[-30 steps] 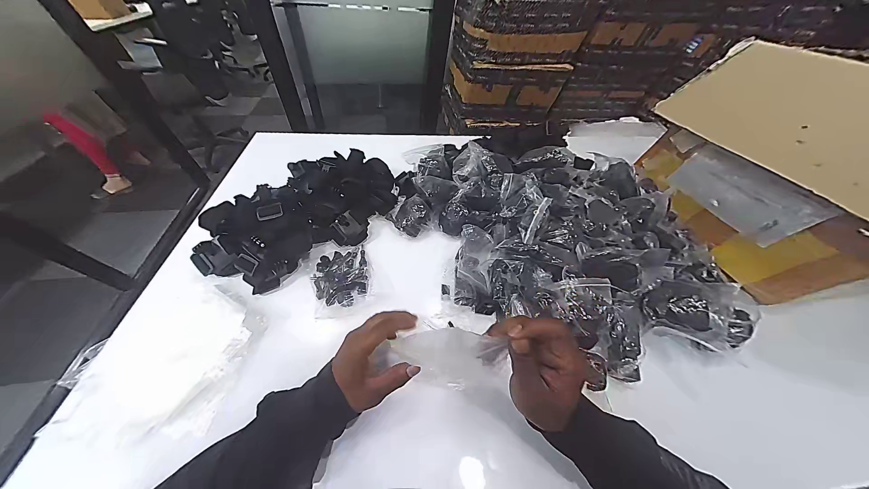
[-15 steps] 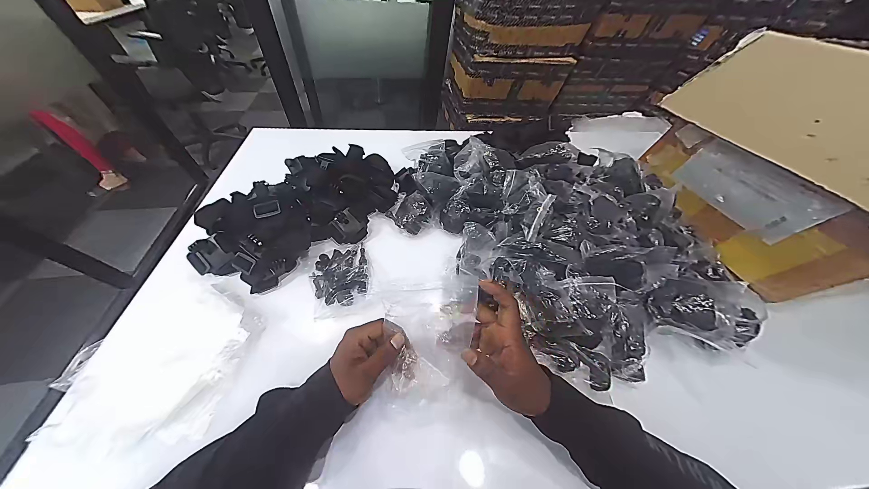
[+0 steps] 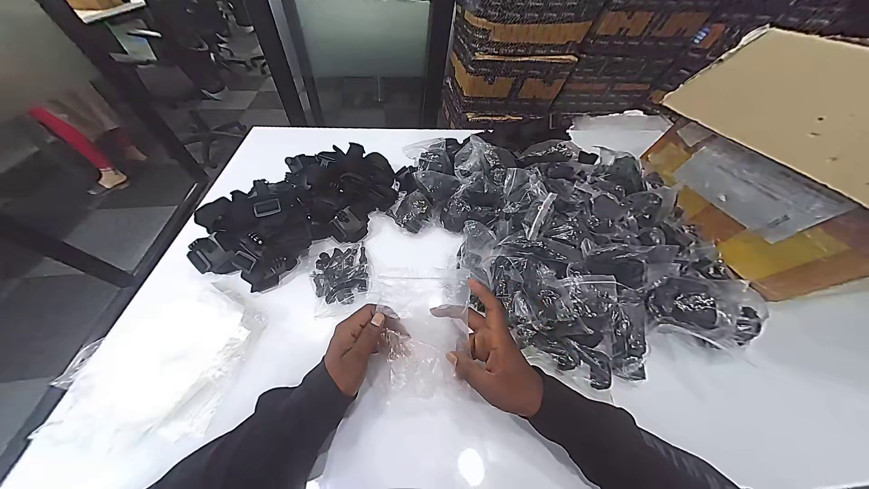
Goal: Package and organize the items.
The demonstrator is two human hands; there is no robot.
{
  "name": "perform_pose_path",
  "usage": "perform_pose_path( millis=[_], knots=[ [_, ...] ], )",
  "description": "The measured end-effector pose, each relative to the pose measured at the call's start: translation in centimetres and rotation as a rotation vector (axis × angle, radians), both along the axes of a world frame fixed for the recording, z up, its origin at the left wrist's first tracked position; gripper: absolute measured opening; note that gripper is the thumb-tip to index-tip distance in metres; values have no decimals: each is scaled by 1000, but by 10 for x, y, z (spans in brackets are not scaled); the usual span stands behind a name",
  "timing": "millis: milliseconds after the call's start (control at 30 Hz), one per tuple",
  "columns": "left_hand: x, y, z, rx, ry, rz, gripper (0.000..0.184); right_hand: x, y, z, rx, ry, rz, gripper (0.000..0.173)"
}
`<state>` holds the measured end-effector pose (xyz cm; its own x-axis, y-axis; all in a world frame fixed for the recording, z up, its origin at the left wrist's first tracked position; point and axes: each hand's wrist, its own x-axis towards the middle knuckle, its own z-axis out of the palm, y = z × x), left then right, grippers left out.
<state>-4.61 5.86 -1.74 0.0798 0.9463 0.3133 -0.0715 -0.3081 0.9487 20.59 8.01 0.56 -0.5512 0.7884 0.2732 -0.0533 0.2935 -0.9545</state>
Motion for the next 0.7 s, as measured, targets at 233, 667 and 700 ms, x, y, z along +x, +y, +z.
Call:
perform_pose_path(
  millis=[233, 667, 700],
  knots=[
    [2, 3, 4, -65, -144, 47, 20, -1, -7, 0, -68, -94, 114, 112],
    [-6, 0, -1, -159, 88, -282, 18, 5, 11, -18, 31, -160, -19, 28],
    [-6, 0, -1, -135, 105, -264, 15, 4, 11, -18, 53, -203, -38, 26]
  ],
)
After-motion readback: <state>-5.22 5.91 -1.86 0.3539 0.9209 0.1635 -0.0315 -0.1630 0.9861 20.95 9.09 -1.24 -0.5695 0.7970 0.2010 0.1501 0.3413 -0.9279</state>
